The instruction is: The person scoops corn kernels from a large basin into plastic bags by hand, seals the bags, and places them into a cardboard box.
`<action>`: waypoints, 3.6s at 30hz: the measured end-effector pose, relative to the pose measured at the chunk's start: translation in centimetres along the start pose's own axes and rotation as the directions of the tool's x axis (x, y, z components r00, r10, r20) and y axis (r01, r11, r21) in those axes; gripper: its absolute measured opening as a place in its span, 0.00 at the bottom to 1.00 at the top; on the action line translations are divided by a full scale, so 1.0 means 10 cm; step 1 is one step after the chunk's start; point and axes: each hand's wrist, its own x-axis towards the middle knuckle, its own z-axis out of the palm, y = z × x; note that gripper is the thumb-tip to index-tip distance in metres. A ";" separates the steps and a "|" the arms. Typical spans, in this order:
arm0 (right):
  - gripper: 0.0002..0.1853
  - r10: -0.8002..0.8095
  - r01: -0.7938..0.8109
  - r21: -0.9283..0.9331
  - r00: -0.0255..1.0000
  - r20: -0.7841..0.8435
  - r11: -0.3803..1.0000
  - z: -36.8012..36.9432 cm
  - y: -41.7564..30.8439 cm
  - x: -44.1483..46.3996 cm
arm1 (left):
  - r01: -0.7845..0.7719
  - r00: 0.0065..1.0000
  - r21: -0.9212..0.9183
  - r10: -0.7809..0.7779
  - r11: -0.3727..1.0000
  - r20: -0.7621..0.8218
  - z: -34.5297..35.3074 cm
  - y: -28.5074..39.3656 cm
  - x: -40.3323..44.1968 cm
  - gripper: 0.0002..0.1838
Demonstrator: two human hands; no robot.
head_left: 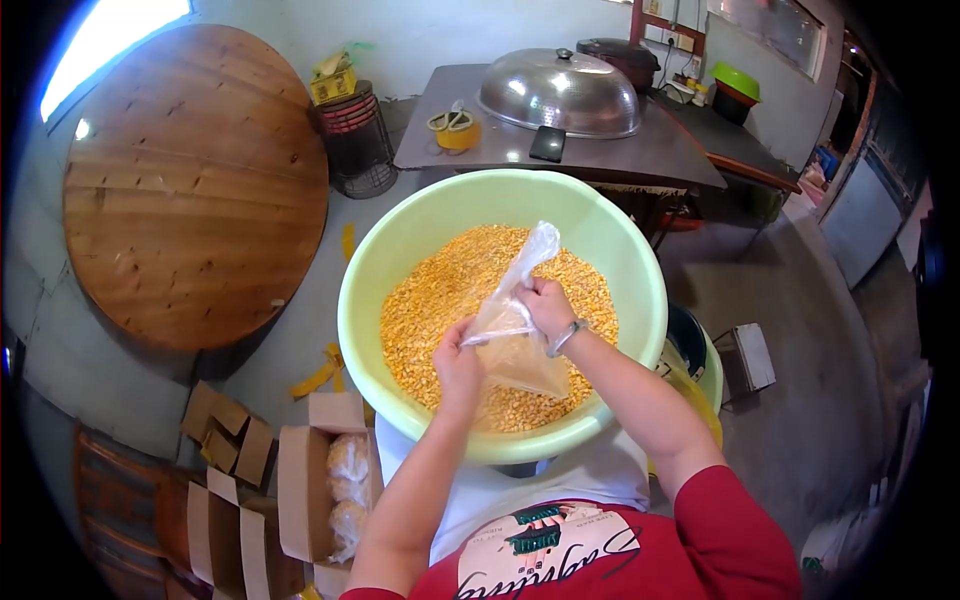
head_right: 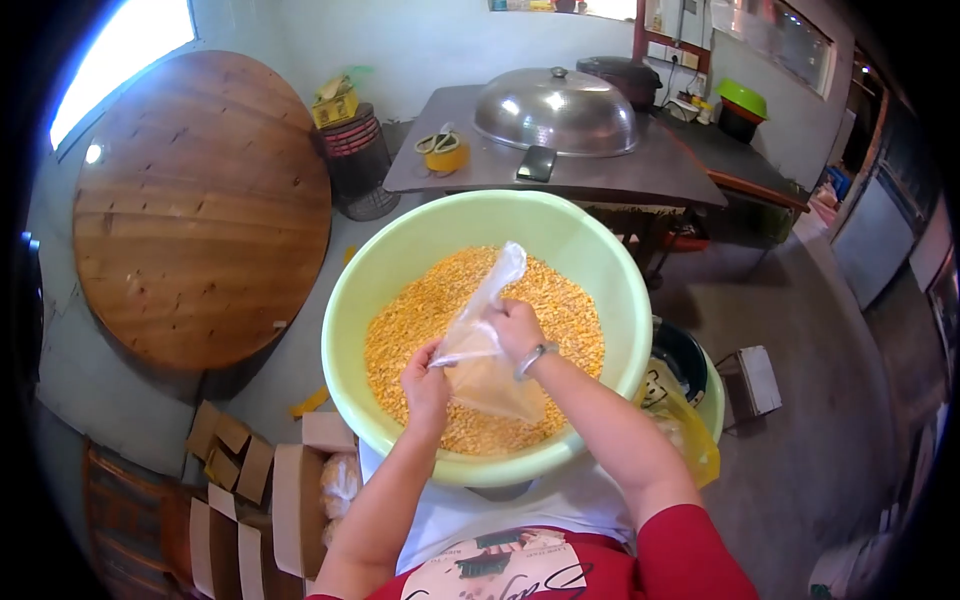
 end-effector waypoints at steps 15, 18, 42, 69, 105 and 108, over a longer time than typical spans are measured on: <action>0.26 -0.564 0.690 -0.607 0.703 0.433 0.393 0.02 -0.21 -0.28 | 0.105 0.979 0.149 -0.076 0.983 -0.190 0.00 0.05 0.03 0.05; 0.16 -0.243 0.534 -0.695 0.843 0.479 0.482 0.03 0.06 -0.22 | 0.088 0.985 0.026 -0.083 0.996 -0.153 -0.03 -0.06 0.04 0.03; 0.07 -0.086 0.341 -0.799 0.934 0.346 0.495 -0.16 0.31 -0.03 | 0.049 0.977 0.708 -0.183 0.704 0.114 -0.29 -0.09 0.15 0.10; 0.10 0.286 0.280 -0.916 0.888 0.361 0.288 -0.28 0.01 -0.09 | -0.251 0.944 0.968 -0.217 0.009 0.247 -0.20 0.17 0.06 0.09; 0.21 0.445 0.243 -0.738 0.666 0.599 0.630 0.16 0.11 -0.15 | -0.214 0.877 0.977 -0.438 0.007 0.196 -0.26 -0.10 0.10 0.18; 0.19 0.353 0.577 -0.727 0.637 0.685 0.371 0.13 0.05 -0.09 | -0.187 0.885 0.982 -0.429 0.030 0.182 -0.28 -0.09 0.09 0.15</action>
